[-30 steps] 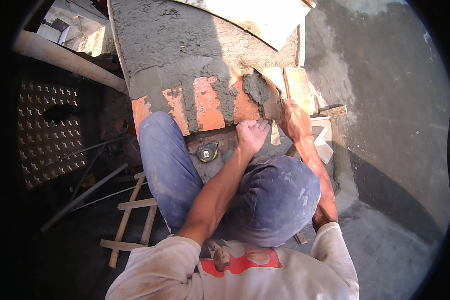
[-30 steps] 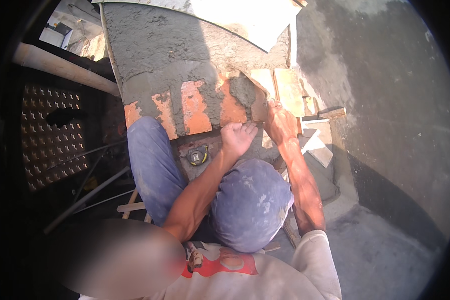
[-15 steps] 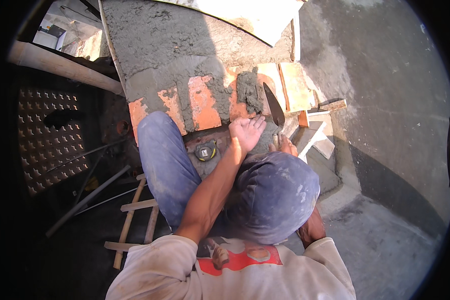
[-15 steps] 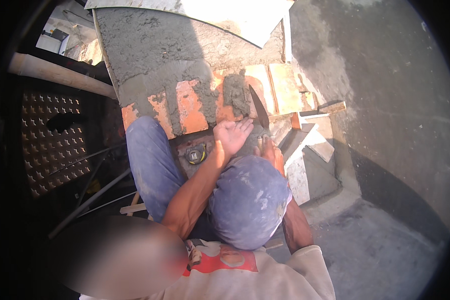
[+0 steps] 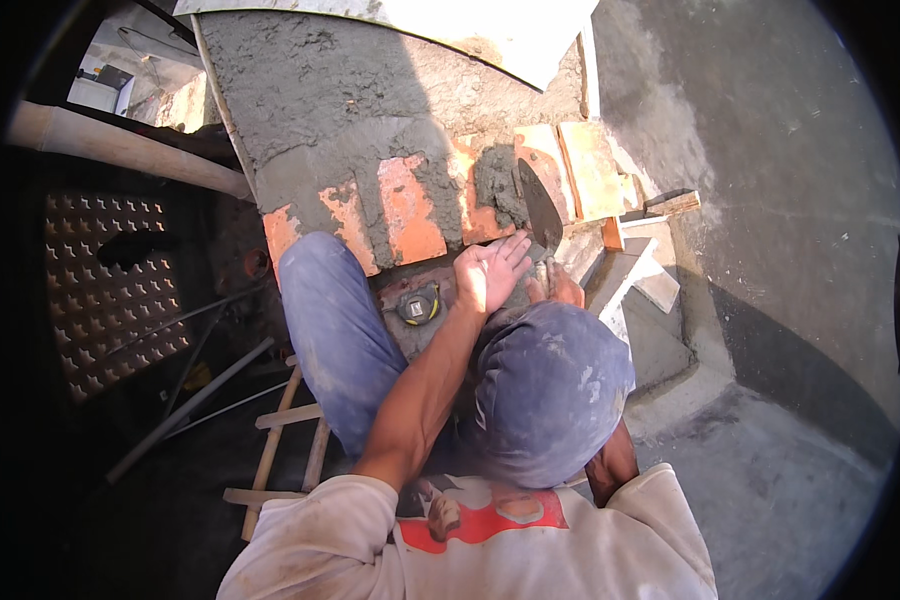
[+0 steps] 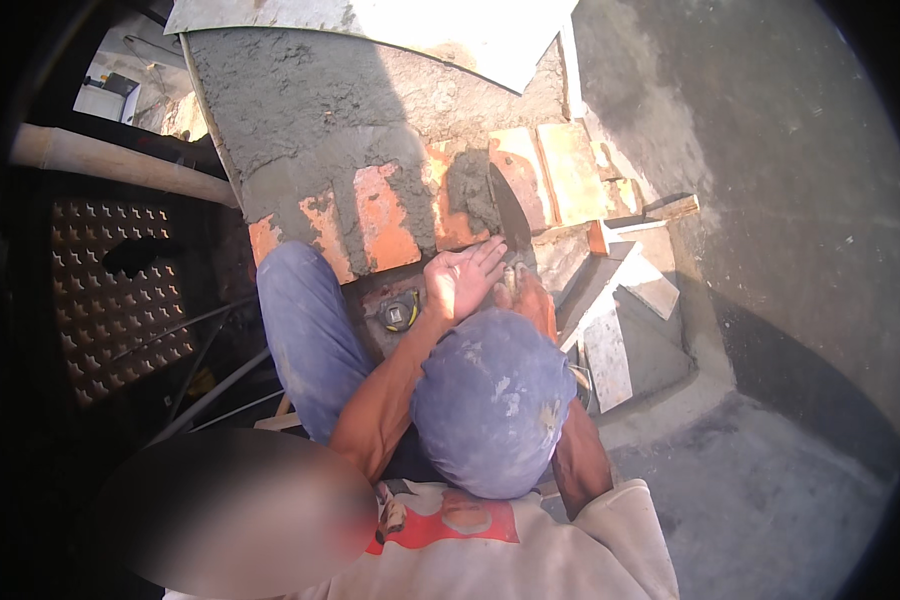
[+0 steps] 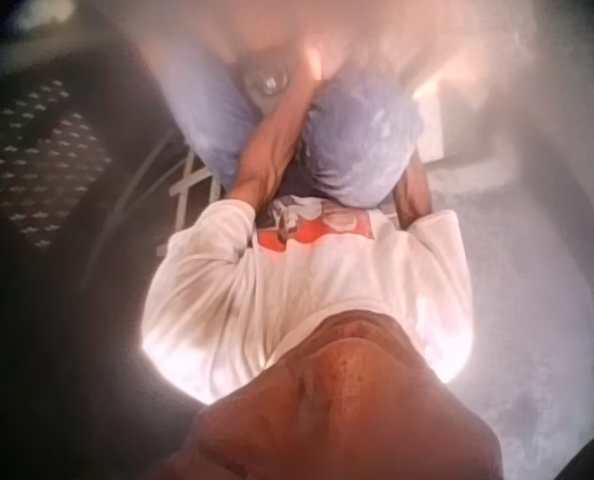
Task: The person scoops mortar from a pan and applies it to a brick wall using a trowel. They then use a tape measure to check the dimensions of the wall and smooth the mortar with a wooden plank.
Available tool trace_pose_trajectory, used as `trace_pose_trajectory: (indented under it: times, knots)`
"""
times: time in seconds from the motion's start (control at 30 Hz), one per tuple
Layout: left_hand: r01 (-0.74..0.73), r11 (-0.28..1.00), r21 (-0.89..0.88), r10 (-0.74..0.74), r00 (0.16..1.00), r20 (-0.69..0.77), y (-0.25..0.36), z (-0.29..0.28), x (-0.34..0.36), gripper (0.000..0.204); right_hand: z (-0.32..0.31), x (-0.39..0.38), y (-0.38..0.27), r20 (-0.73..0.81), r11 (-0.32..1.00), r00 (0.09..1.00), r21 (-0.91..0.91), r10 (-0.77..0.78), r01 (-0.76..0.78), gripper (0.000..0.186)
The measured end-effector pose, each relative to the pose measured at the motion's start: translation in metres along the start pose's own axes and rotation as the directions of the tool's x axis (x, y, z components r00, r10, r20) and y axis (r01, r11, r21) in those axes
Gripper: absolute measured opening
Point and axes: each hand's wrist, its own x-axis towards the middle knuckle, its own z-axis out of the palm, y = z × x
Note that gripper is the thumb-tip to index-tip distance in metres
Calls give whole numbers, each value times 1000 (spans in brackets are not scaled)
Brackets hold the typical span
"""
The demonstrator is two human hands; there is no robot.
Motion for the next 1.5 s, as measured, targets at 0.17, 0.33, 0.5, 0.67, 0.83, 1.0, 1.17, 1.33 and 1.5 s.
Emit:
trace_pose_trajectory:
  times: [0.17,0.33,0.5,0.67,0.83,1.0,1.17,1.33,1.5]
  knots:
    - [-53,990,134,53,999,0,-4,1,0,90,-1,14,0,239,993,967,54,85,-101,52]
    - [-48,992,118,47,999,9,3,-2,5,88,0,17,-30,153,986,986,142,70,-92,47]
    - [-87,995,45,87,996,7,4,-5,7,90,19,18,-7,91,998,995,58,29,-34,41]
    - [-117,991,61,116,993,15,1,6,1,94,11,18,-12,230,982,956,4,181,-187,43]
    - [-59,996,71,59,998,4,3,8,-1,96,8,19,-18,294,972,928,-10,229,-236,45]
    - [11,999,33,-12,1000,29,3,-1,2,96,2,22,-5,249,993,963,22,106,-115,46]
    - [0,999,46,1,1000,-24,9,-8,-5,94,-46,43,-28,276,999,961,-18,-24,31,39]
    - [97,974,203,-60,982,-181,4,-19,-7,102,-78,88,-6,567,764,754,-307,-333,568,34]
    - [154,928,341,-31,940,-341,1,-10,-24,95,-64,164,5,590,536,654,-396,-474,746,30]
